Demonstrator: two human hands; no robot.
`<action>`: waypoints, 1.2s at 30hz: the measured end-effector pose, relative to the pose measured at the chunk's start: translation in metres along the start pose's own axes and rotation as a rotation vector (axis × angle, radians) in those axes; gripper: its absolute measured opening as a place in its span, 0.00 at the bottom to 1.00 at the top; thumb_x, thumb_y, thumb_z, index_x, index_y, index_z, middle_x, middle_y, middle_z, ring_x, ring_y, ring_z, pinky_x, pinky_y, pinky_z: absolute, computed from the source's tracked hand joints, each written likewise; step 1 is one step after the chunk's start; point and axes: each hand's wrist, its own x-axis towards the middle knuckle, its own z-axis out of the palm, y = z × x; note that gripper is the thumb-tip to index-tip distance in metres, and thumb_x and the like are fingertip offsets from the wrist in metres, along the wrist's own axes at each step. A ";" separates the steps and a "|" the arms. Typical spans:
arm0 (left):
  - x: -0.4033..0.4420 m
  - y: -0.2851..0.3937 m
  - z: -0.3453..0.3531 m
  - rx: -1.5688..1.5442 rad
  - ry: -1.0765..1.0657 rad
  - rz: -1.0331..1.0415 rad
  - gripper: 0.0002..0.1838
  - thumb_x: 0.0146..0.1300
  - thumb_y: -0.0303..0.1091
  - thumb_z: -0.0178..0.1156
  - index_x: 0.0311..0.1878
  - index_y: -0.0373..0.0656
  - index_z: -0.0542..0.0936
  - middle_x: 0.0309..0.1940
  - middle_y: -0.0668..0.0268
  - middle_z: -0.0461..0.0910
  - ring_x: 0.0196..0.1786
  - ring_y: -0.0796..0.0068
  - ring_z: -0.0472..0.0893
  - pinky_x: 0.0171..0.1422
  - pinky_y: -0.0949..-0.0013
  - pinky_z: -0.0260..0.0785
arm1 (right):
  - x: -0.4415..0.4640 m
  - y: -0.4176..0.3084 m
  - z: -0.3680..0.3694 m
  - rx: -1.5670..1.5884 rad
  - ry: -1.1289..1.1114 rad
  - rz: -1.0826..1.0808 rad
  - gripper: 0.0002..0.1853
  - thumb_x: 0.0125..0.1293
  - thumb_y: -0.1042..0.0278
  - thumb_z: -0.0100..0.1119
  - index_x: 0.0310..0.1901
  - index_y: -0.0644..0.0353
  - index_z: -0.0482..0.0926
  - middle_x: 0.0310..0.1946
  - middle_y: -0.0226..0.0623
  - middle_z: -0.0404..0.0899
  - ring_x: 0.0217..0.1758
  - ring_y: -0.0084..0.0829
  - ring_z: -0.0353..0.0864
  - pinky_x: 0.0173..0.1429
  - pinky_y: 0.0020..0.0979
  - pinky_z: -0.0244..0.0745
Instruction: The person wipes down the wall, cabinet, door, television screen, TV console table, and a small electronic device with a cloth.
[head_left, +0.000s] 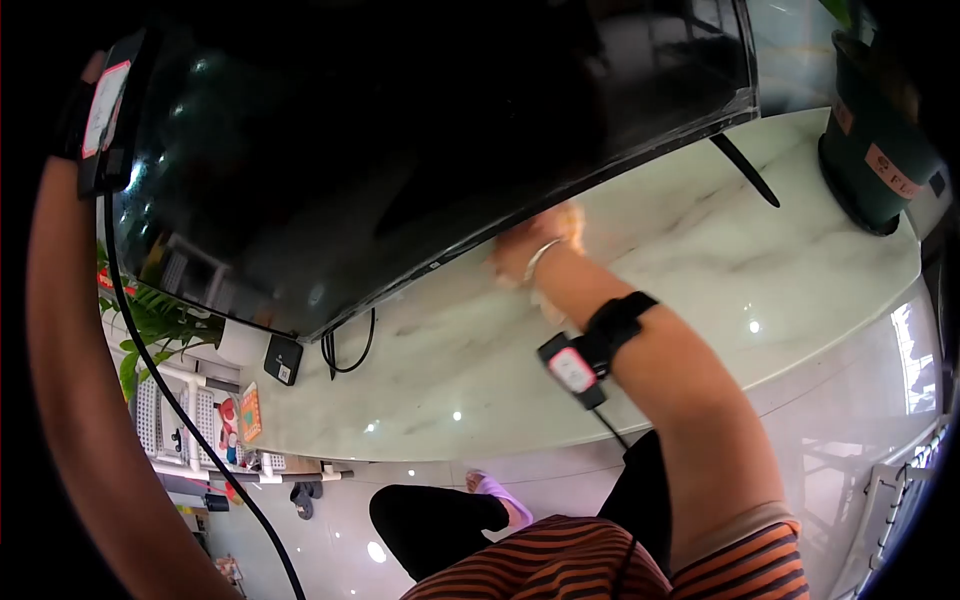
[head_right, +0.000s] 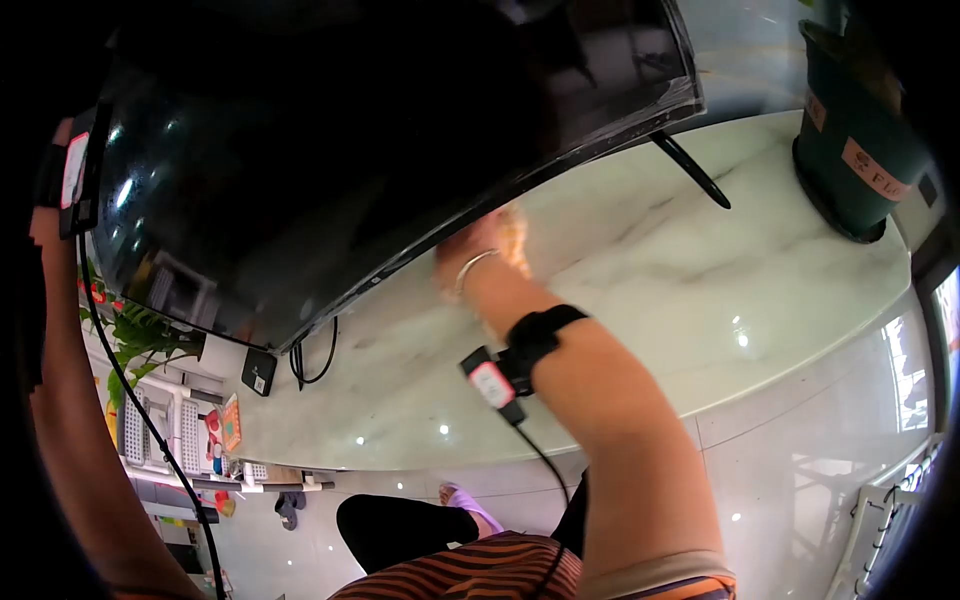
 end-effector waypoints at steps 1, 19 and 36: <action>0.000 0.003 0.001 0.020 -0.002 -0.006 0.44 0.58 0.69 0.43 0.25 0.23 0.76 0.25 0.39 0.77 0.31 0.45 0.76 0.40 0.52 0.68 | -0.004 -0.017 0.000 0.098 0.045 -0.047 0.32 0.58 0.44 0.45 0.63 0.48 0.63 0.65 0.33 0.60 0.69 0.37 0.53 0.67 0.46 0.49; -0.014 0.052 0.000 -0.123 0.038 -0.089 0.30 0.57 0.59 0.55 0.19 0.37 0.75 0.11 0.62 0.67 0.18 0.76 0.64 0.28 0.67 0.59 | -0.100 0.005 0.025 0.036 -0.007 -0.034 0.31 0.44 0.48 0.63 0.55 0.41 0.74 0.58 0.25 0.67 0.66 0.35 0.55 0.62 0.52 0.46; 0.002 0.018 0.007 -0.094 0.025 -0.074 0.43 0.53 0.70 0.50 0.20 0.26 0.75 0.18 0.43 0.74 0.24 0.46 0.71 0.34 0.51 0.63 | -0.127 0.125 0.048 0.038 0.415 0.505 0.21 0.57 0.57 0.50 0.54 0.49 0.74 0.60 0.31 0.64 0.60 0.37 0.65 0.57 0.38 0.60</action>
